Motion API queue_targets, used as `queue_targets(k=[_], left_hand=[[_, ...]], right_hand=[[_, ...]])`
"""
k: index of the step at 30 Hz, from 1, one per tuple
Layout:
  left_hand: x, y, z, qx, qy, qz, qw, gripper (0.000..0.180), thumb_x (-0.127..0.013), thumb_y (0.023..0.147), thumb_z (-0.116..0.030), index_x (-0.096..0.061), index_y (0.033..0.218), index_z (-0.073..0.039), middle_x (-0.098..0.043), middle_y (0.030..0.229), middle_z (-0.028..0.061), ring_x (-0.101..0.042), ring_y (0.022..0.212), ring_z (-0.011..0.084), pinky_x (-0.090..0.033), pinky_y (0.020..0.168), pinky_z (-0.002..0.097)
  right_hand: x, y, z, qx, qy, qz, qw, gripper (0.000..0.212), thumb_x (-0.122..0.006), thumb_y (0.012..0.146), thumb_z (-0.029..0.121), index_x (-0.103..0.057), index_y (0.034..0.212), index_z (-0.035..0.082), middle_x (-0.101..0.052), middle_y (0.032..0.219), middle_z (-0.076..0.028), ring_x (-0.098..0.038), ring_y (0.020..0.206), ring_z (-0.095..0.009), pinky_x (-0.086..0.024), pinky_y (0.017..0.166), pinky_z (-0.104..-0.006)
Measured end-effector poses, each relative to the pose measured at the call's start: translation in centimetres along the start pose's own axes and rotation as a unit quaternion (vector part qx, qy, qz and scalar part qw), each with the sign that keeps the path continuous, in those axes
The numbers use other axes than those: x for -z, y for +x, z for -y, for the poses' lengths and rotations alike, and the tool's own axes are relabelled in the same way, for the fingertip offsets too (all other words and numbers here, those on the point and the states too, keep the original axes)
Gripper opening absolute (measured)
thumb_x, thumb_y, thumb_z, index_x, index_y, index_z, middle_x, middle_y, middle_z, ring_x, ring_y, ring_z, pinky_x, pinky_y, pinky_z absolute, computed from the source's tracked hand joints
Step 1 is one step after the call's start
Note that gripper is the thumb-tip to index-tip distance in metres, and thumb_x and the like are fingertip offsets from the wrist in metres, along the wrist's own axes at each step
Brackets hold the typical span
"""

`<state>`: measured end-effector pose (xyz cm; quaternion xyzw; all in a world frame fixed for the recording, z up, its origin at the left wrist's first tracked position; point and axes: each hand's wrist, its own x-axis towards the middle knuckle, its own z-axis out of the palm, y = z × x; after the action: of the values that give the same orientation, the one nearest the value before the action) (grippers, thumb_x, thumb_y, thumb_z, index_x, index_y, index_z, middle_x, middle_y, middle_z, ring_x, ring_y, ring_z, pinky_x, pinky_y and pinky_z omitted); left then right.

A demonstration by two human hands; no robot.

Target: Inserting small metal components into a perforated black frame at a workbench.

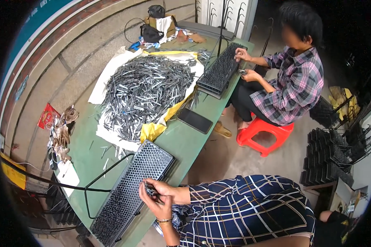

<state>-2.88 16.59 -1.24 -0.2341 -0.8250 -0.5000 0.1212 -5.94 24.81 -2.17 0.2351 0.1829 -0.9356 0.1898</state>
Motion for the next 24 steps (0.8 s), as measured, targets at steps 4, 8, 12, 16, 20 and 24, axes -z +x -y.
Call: queue_targets(k=[4, 8, 12, 16, 20, 24], left_hand=[[0.9, 0.7, 0.6, 0.007, -0.032, -0.002, 0.999, 0.074, -0.062, 0.065, -0.02, -0.038, 0.131, 0.002, -0.044, 0.128, 0.0188, -0.041, 0.121, 0.0325, -0.029, 0.103, 0.0414], [1.8, 1.4, 1.0, 0.019, -0.064, 0.046, 0.997, 0.078, -0.068, 0.059, -0.02, -0.042, 0.128, 0.002, -0.051, 0.121, 0.0166, -0.047, 0.115, 0.0295, -0.034, 0.1, 0.0399], [2.2, 1.0, 1.6, 0.045, -0.061, 0.037, 0.996, 0.072, -0.074, 0.054, -0.022, -0.052, 0.117, 0.002, -0.056, 0.114, 0.015, -0.052, 0.108, 0.0282, -0.039, 0.096, 0.0389], [1.7, 0.9, 1.5, 0.034, -0.043, 0.022, 0.998, 0.041, -0.069, 0.065, -0.012, -0.056, 0.102, 0.002, -0.057, 0.107, 0.0133, -0.054, 0.103, 0.0254, -0.04, 0.092, 0.0361], [1.2, 0.6, 1.8, 0.088, -0.08, -0.001, 0.993, 0.018, -0.06, 0.078, -0.005, -0.057, 0.094, 0.003, -0.059, 0.101, 0.0139, -0.054, 0.105, 0.0306, -0.04, 0.093, 0.0397], [0.5, 0.5, 2.3, 0.12, -0.087, -0.022, 0.989, 0.013, -0.054, 0.083, -0.005, -0.056, 0.094, 0.003, -0.059, 0.097, 0.0125, -0.055, 0.095, 0.0251, -0.042, 0.087, 0.035]], right_hand=[[1.4, 0.2, -1.4, -0.062, 0.03, 0.035, 0.997, 0.021, -0.044, 0.095, 0.031, -0.058, 0.092, 0.015, -0.057, 0.081, 0.003, -0.048, 0.065, -0.006, -0.04, 0.052, -0.0208], [2.3, 0.2, -3.0, -0.03, 0.05, 0.077, 0.995, 0.022, -0.044, 0.095, 0.027, -0.058, 0.098, 0.01, -0.059, 0.094, 0.0, -0.054, 0.079, -0.009, -0.047, 0.066, -0.025], [1.1, -1.0, -4.1, 0.045, -0.045, 0.061, 0.996, 0.018, -0.045, 0.093, 0.019, -0.058, 0.096, 0.007, -0.06, 0.091, -0.002, -0.056, 0.079, -0.013, -0.049, 0.068, -0.0276], [-1.3, -5.6, -0.9, 0.039, -0.068, 0.141, 0.987, 0.015, -0.046, 0.092, 0.011, -0.058, 0.094, 0.003, -0.061, 0.086, -0.004, -0.058, 0.077, -0.017, -0.051, 0.069, -0.0293], [-1.3, -3.9, -1.0, -0.049, 0.079, 0.073, 0.993, 0.015, -0.046, 0.091, 0.011, -0.058, 0.09, 0.004, -0.061, 0.082, -0.005, -0.058, 0.076, -0.017, -0.051, 0.069, -0.0299], [1.1, -0.6, -2.2, -0.08, 0.09, 0.056, 0.991, 0.016, -0.045, 0.092, 0.013, -0.058, 0.088, 0.004, -0.061, 0.08, -0.006, -0.059, 0.076, -0.018, -0.051, 0.069, -0.0311]])
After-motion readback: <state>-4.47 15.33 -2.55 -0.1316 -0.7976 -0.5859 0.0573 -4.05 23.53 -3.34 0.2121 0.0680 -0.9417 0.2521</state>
